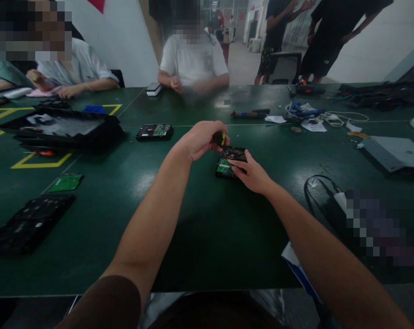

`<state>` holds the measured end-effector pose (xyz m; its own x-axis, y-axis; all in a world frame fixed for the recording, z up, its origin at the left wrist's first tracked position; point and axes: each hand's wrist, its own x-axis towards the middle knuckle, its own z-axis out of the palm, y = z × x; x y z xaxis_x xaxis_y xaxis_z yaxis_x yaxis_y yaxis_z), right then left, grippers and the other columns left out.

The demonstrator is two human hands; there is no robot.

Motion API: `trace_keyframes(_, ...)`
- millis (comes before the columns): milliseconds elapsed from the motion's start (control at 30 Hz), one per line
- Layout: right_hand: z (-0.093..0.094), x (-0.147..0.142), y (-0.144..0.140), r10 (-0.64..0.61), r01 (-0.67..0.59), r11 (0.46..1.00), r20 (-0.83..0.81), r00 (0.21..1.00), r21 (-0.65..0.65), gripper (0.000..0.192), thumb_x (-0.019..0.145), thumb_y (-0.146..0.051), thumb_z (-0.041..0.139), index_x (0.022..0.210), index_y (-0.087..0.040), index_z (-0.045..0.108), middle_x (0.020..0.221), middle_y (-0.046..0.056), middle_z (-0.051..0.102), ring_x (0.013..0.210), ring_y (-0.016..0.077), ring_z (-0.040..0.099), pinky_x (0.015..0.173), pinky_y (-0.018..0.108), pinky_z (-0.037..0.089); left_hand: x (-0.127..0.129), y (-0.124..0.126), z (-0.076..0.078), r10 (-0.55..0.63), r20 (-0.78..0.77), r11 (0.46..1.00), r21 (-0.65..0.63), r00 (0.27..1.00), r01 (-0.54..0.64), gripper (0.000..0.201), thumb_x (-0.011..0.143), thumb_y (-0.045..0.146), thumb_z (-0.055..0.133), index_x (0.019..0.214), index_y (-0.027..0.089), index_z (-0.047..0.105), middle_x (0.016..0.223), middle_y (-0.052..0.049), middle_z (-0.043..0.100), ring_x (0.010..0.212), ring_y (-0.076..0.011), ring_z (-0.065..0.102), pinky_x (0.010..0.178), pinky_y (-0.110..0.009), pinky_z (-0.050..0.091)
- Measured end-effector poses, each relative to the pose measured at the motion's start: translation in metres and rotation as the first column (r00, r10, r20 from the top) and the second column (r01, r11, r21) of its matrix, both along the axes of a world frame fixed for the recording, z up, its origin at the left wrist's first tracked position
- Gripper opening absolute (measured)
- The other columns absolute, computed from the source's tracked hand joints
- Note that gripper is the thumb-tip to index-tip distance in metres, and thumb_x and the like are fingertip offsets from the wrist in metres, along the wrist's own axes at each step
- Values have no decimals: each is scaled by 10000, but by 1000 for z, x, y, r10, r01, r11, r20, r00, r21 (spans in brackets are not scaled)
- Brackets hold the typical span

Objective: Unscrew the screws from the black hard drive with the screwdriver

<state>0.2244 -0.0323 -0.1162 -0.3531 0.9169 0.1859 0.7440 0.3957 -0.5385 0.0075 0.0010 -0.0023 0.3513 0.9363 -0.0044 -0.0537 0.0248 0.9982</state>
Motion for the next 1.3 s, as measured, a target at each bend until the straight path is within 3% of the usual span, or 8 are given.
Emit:
trace_keyframes(300, 3, 0, -1, 3, -3, 1000, 2, 1000, -12, 444, 991, -463, 503, 1390, -317, 627, 1681, 67, 196, 1481, 402, 320, 1187, 559, 310, 1, -7, 7, 17, -112, 997, 70, 994, -9, 138, 808, 258, 608, 793, 158, 702, 817, -60, 662, 766, -142, 621, 577, -229, 393)
trace_keyframes(533, -1, -2, 0, -4, 4, 1000, -5, 1000, 12, 440, 979, -428, 528, 1392, -313, 626, 1676, 72, 212, 1498, 398, 281, 1192, 565, 293, 3, -6, 6, -10, 28, 996, -86, 1000, 12, 139, 800, 275, 640, 825, 140, 623, 812, -107, 696, 768, -179, 656, 658, -297, 493)
trace_keyframes(767, 0, -3, 0, 0, 0, 1000, -10, 1000, 9, 433, 985, -426, 510, 1384, -314, 635, 1675, 76, 207, 1480, 413, 314, 1181, 572, 319, -2, -2, 5, 12, -60, 1000, -7, 998, -12, 174, 810, 293, 619, 800, 141, 704, 784, -74, 653, 751, -147, 616, 620, -258, 439)
trace_keyframes(1000, 2, -2, -1, 4, -4, 1000, 4, 1000, 4, 429, 983, -438, 521, 1384, -335, 630, 1677, 55, 203, 1469, 408, 341, 1182, 590, 308, 2, -8, 6, -31, 53, 994, -104, 998, 36, 186, 804, 306, 653, 873, 134, 642, 804, -106, 699, 777, -187, 652, 675, -310, 509)
trace_keyframes(1300, 1, -2, -1, -2, 2, 1000, -8, 1000, 9, 430, 989, -445, 515, 1385, -325, 631, 1683, 47, 191, 1471, 399, 341, 1188, 569, 305, 0, -2, 3, 22, -52, 1000, -11, 998, -23, 198, 839, 303, 606, 801, 132, 697, 786, -67, 640, 732, -140, 599, 602, -255, 462)
